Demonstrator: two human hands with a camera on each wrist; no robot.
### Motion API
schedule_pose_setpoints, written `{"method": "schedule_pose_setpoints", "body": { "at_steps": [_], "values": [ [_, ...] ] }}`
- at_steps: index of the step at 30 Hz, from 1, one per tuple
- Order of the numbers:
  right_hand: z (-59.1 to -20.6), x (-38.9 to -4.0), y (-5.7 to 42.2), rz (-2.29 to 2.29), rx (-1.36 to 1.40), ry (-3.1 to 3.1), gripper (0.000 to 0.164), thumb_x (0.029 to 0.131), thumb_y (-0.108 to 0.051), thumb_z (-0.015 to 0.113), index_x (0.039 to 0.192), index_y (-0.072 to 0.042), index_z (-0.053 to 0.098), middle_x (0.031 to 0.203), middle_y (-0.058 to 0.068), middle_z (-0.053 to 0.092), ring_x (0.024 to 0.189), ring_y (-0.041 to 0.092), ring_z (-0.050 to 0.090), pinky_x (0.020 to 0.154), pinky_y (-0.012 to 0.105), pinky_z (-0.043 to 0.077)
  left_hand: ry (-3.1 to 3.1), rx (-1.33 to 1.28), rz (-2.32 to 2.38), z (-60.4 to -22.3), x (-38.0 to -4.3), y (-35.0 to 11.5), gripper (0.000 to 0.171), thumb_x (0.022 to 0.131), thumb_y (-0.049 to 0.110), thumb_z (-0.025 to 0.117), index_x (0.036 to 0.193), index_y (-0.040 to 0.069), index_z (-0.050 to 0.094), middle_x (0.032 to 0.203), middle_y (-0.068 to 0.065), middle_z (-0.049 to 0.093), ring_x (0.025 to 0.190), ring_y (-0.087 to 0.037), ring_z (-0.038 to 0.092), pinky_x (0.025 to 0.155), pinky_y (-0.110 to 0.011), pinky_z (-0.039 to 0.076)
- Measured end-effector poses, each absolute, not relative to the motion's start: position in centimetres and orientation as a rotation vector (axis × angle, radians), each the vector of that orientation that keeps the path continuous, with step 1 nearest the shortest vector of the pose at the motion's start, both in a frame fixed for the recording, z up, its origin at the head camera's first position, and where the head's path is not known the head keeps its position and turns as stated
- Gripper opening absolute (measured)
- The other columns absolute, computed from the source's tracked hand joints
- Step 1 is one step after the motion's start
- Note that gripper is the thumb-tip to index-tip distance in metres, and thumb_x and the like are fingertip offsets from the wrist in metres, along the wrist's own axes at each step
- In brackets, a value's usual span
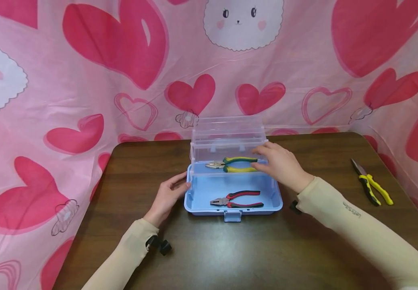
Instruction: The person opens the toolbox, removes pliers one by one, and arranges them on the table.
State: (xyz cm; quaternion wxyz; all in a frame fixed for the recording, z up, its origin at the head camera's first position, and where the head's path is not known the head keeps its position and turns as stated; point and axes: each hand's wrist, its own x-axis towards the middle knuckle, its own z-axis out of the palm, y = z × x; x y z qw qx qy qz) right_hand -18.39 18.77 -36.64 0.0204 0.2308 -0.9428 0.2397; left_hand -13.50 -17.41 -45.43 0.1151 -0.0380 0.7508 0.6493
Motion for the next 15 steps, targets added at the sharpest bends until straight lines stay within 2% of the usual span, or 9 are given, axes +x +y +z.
{"method": "schedule_pose_setpoints", "body": {
  "at_steps": [7,12,15],
  "values": [
    [-36.8,-19.5,16.9,0.663,0.818,-2.976,0.056,0.085,-0.028,0.088,0.136,-0.011,0.069,0.134,0.015,0.066,0.121,0.036,0.063,0.092,0.058,0.058,2.195,-0.108,1.899,-45.4,-13.6,-17.5,0.055,0.1,0.025,0.072,0.15,0.01,0.056,0.148,-0.017,0.06,0.132,-0.032,0.062,0.106,-0.041,0.051],
    [-36.7,-20.5,15.7,0.634,0.869,-3.035,0.058,0.084,-0.031,0.089,0.136,-0.014,0.07,0.133,0.012,0.067,0.121,0.033,0.063,0.089,0.056,0.059,2.191,-0.11,1.907,-45.4,-13.6,-17.5,0.054,0.101,0.024,0.072,0.15,0.009,0.056,0.147,-0.017,0.06,0.132,-0.031,0.062,0.106,-0.041,0.052],
    [-36.6,-20.9,15.3,0.618,0.927,-3.053,0.058,0.083,-0.029,0.09,0.136,-0.013,0.07,0.132,0.009,0.068,0.121,0.031,0.064,0.092,0.056,0.058,2.185,-0.102,1.912,-45.4,-13.7,-17.5,0.054,0.1,0.023,0.072,0.15,0.009,0.056,0.146,-0.017,0.061,0.131,-0.032,0.062,0.106,-0.041,0.052]
  ]
}}
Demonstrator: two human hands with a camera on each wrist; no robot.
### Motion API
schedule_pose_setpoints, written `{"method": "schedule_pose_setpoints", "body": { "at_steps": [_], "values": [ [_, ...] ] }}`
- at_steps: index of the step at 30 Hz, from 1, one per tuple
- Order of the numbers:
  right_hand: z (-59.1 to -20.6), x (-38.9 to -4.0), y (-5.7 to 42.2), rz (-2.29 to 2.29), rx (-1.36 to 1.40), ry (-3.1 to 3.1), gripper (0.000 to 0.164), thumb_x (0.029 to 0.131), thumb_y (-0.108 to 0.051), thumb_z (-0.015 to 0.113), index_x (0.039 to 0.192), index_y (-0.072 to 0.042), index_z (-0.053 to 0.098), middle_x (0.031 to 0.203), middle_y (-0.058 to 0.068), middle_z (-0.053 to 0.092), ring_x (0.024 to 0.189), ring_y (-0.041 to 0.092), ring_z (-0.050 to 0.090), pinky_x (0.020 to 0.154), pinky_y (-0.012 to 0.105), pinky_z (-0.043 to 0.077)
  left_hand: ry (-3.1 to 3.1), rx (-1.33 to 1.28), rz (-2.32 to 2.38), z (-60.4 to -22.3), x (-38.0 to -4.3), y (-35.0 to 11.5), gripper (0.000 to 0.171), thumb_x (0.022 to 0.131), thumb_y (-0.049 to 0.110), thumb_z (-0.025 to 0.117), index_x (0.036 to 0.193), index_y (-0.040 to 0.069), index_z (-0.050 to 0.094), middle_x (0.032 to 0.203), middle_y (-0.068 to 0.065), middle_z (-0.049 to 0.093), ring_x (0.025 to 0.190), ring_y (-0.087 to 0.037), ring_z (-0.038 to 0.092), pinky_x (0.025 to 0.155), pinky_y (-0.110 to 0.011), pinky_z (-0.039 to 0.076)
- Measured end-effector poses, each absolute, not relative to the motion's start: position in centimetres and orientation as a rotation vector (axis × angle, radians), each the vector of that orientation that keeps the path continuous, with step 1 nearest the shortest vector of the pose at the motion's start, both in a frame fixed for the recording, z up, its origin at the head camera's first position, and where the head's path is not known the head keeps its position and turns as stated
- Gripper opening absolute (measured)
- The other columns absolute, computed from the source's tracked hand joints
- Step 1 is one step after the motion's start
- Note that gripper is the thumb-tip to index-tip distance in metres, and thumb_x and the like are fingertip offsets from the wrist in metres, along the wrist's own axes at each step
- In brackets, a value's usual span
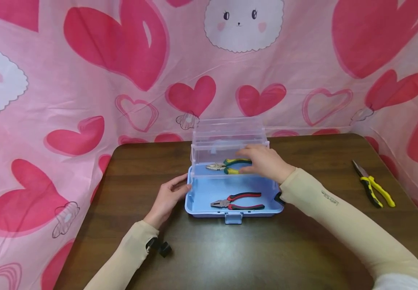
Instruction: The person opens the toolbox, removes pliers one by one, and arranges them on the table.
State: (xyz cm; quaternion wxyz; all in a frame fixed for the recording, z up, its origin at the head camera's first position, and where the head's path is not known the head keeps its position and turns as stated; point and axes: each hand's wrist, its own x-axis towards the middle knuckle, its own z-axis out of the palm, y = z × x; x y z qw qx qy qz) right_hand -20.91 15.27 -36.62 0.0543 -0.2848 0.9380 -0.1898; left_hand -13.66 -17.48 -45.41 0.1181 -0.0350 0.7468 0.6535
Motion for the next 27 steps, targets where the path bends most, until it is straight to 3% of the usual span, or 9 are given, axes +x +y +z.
{"method": "schedule_pose_setpoints", "body": {
  "at_steps": [6,16,27],
  "values": [
    [-36.6,-21.6,14.6,-0.511,-0.979,2.807,0.058,0.081,-0.025,0.091,0.134,-0.011,0.071,0.13,0.01,0.071,0.121,0.031,0.065,0.101,0.053,0.055,2.195,-0.1,1.901,-45.3,-13.5,-17.4,0.056,0.1,0.026,0.073,0.15,0.009,0.056,0.147,-0.017,0.06,0.132,-0.032,0.062,0.107,-0.042,0.05],
    [-36.0,-21.8,13.6,-0.418,-1.019,2.768,0.059,0.081,-0.021,0.092,0.135,-0.01,0.071,0.127,0.012,0.07,0.118,0.032,0.064,0.103,0.054,0.054,2.188,-0.089,1.919,-45.4,-13.5,-17.4,0.055,0.101,0.023,0.072,0.15,0.007,0.056,0.146,-0.017,0.061,0.131,-0.031,0.063,0.106,-0.041,0.052],
    [-36.7,-22.2,12.5,-0.218,-1.065,2.823,0.053,0.083,-0.032,0.09,0.13,-0.011,0.074,0.118,0.01,0.073,0.107,0.029,0.069,0.092,0.049,0.06,2.178,-0.087,1.923,-45.6,-13.6,-17.5,0.053,0.101,0.022,0.071,0.15,0.008,0.056,0.147,-0.016,0.061,0.131,-0.031,0.063,0.105,-0.041,0.052]
  ]
}}
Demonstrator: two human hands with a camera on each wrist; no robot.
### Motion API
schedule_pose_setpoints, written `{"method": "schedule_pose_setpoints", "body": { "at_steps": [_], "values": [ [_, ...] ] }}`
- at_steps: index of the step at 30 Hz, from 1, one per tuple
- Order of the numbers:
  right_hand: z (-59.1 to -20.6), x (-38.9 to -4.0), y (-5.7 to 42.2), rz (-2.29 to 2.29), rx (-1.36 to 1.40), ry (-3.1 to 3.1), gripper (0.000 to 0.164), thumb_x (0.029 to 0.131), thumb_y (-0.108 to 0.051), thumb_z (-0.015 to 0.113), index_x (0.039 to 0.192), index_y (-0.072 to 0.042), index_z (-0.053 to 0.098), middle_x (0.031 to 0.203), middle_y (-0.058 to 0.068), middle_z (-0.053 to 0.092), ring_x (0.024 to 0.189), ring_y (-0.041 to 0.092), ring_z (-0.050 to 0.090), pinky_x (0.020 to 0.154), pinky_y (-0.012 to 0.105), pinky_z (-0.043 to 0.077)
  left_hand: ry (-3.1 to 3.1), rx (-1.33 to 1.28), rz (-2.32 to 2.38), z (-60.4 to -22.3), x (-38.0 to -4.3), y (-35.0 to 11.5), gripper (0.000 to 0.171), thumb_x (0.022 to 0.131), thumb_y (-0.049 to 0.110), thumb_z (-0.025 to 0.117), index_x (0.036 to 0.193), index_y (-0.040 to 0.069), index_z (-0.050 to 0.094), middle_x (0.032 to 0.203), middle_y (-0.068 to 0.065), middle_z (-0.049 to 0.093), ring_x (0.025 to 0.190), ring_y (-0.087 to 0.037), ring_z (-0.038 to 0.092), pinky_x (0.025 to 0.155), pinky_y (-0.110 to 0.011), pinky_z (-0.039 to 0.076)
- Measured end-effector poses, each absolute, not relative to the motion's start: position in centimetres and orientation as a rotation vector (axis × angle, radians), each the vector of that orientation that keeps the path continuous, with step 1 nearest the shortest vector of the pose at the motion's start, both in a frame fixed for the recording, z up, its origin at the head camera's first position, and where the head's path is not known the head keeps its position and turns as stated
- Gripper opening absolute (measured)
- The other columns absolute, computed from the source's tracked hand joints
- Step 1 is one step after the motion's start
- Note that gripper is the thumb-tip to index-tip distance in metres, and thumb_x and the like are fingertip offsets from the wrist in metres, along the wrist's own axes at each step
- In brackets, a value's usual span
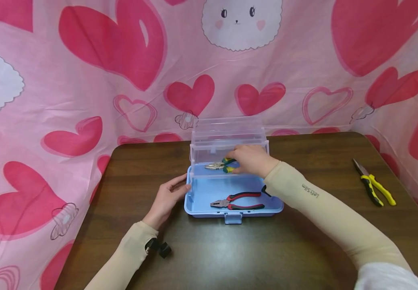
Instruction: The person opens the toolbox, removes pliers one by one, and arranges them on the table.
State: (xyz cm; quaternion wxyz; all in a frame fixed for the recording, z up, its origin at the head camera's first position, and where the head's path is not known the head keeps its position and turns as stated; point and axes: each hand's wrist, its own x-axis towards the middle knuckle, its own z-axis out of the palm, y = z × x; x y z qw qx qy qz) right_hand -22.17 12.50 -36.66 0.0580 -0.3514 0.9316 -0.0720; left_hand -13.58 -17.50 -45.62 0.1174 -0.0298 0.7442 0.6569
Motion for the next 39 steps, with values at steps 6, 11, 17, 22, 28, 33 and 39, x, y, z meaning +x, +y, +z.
{"method": "schedule_pose_setpoints", "body": {
  "at_steps": [6,11,17,22,28,33,39],
  "values": [
    [-36.5,-22.3,12.4,-0.242,-1.067,2.811,0.051,0.085,-0.029,0.089,0.129,-0.008,0.074,0.117,0.012,0.072,0.105,0.029,0.069,0.092,0.049,0.06,2.186,-0.093,1.913,-45.5,-13.6,-17.5,0.055,0.1,0.025,0.072,0.151,0.01,0.056,0.147,-0.016,0.061,0.13,-0.031,0.063,0.106,-0.041,0.052],
    [-36.4,-22.3,12.4,-0.263,-1.052,2.79,0.051,0.086,-0.027,0.088,0.129,-0.007,0.073,0.119,0.013,0.071,0.107,0.03,0.068,0.095,0.05,0.058,2.187,-0.108,1.912,-45.6,-13.6,-17.5,0.054,0.1,0.024,0.072,0.15,0.011,0.057,0.147,-0.016,0.06,0.13,-0.031,0.064,0.106,-0.042,0.051],
    [-36.4,-22.2,12.6,-0.284,-1.031,2.782,0.051,0.085,-0.027,0.088,0.129,-0.006,0.072,0.121,0.013,0.07,0.11,0.031,0.067,0.097,0.052,0.057,2.181,-0.117,1.931,-45.9,-13.5,-17.2,0.053,0.1,0.024,0.073,0.149,0.011,0.059,0.147,-0.015,0.061,0.129,-0.03,0.064,0.106,-0.042,0.052],
    [-36.7,-22.2,13.0,-0.3,-1.04,2.78,0.054,0.085,-0.029,0.089,0.13,-0.007,0.072,0.12,0.012,0.071,0.109,0.03,0.067,0.095,0.052,0.058,2.165,-0.14,1.948,-46.2,-13.2,-17.0,0.053,0.099,0.021,0.073,0.149,0.011,0.058,0.147,-0.015,0.06,0.129,-0.03,0.064,0.105,-0.041,0.053],
    [-36.8,-22.2,13.5,-0.333,-1.046,2.773,0.055,0.086,-0.03,0.087,0.134,-0.009,0.07,0.125,0.011,0.07,0.113,0.03,0.067,0.097,0.055,0.056,2.177,-0.134,1.955,-46.1,-13.1,-16.9,0.053,0.1,0.02,0.073,0.149,0.011,0.058,0.146,-0.017,0.061,0.128,-0.03,0.064,0.105,-0.042,0.053],
    [-36.4,-22.1,13.9,-0.415,-1.007,2.758,0.056,0.086,-0.027,0.087,0.136,-0.008,0.069,0.125,0.012,0.069,0.109,0.029,0.067,0.095,0.051,0.058,2.185,-0.127,1.951,-46.0,-13.3,-17.1,0.053,0.099,0.021,0.073,0.149,0.01,0.059,0.145,-0.016,0.062,0.128,-0.03,0.065,0.106,-0.042,0.052],
    [-36.3,-21.7,14.4,-0.48,-0.981,2.768,0.057,0.084,-0.022,0.089,0.134,-0.006,0.068,0.122,0.013,0.066,0.105,0.028,0.066,0.093,0.048,0.059,2.194,-0.12,1.933,-45.9,-13.3,-17.4,0.054,0.1,0.022,0.073,0.15,0.009,0.057,0.146,-0.017,0.061,0.129,-0.03,0.064,0.106,-0.042,0.052]
  ]
}}
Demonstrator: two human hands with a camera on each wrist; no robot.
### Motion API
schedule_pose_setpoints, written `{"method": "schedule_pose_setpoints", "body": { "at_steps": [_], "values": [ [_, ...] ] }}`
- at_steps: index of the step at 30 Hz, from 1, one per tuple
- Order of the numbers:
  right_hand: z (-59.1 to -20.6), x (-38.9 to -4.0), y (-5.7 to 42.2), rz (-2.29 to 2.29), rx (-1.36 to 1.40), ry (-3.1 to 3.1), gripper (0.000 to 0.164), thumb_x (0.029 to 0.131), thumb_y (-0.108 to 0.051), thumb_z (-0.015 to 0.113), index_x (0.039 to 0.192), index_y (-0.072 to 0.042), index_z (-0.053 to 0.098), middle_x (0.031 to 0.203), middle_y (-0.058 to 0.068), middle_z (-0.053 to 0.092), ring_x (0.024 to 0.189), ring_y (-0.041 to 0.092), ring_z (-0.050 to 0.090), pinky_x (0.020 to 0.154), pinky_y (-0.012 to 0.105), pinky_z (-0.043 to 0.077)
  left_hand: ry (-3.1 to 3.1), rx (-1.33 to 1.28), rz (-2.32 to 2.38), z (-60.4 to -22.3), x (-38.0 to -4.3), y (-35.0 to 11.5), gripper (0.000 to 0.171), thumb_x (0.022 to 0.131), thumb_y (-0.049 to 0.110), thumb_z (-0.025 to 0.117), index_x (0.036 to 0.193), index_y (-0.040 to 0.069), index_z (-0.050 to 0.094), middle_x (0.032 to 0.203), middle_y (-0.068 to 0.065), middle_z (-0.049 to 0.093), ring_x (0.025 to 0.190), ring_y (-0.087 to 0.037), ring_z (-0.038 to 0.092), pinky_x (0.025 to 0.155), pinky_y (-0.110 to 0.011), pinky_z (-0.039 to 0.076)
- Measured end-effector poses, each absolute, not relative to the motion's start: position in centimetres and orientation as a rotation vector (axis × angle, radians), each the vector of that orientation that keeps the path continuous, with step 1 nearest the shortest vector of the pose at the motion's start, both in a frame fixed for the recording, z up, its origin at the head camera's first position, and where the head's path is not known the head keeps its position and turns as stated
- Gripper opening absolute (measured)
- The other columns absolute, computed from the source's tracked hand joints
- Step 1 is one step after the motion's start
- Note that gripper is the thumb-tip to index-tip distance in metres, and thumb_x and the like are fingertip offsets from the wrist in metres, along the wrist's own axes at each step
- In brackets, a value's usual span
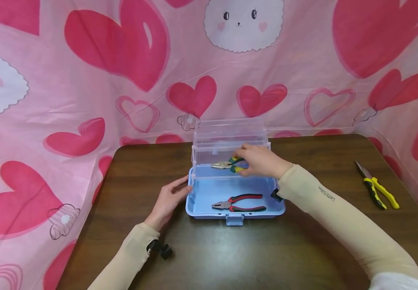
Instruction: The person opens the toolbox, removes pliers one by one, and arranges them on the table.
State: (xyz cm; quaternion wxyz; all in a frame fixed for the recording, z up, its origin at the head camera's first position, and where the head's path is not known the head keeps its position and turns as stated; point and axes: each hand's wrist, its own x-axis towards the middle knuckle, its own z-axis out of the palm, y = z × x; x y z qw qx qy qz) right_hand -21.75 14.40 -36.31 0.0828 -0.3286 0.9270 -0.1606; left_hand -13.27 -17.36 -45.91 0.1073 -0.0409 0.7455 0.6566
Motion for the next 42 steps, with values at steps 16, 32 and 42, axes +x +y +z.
{"method": "schedule_pose_setpoints", "body": {
  "at_steps": [16,32,42],
  "values": [
    [-35.4,-19.8,15.5,-0.509,-0.855,2.92,0.06,0.078,-0.021,0.091,0.13,-0.008,0.064,0.12,0.013,0.062,0.109,0.031,0.059,0.082,0.057,0.058,2.185,-0.105,1.937,-46.1,-13.3,-17.4,0.054,0.1,0.024,0.073,0.15,0.011,0.057,0.148,-0.016,0.06,0.131,-0.031,0.063,0.106,-0.042,0.052],
    [-34.7,-19.0,19.0,-0.518,-0.78,3.007,0.057,0.08,-0.02,0.088,0.128,-0.001,0.063,0.12,0.02,0.062,0.109,0.037,0.052,0.093,0.056,0.05,2.177,-0.096,1.921,-45.9,-13.4,-17.5,0.056,0.1,0.026,0.073,0.151,0.011,0.056,0.15,-0.016,0.058,0.132,-0.031,0.062,0.107,-0.042,0.051],
    [-34.7,-18.3,21.8,-0.493,-0.669,3.021,0.059,0.083,-0.023,0.086,0.132,0.0,0.061,0.122,0.022,0.062,0.11,0.039,0.052,0.093,0.058,0.053,2.168,-0.088,1.932,-45.7,-13.4,-17.5,0.055,0.1,0.025,0.073,0.151,0.01,0.056,0.149,-0.016,0.058,0.132,-0.031,0.062,0.107,-0.042,0.051]
  ]
}}
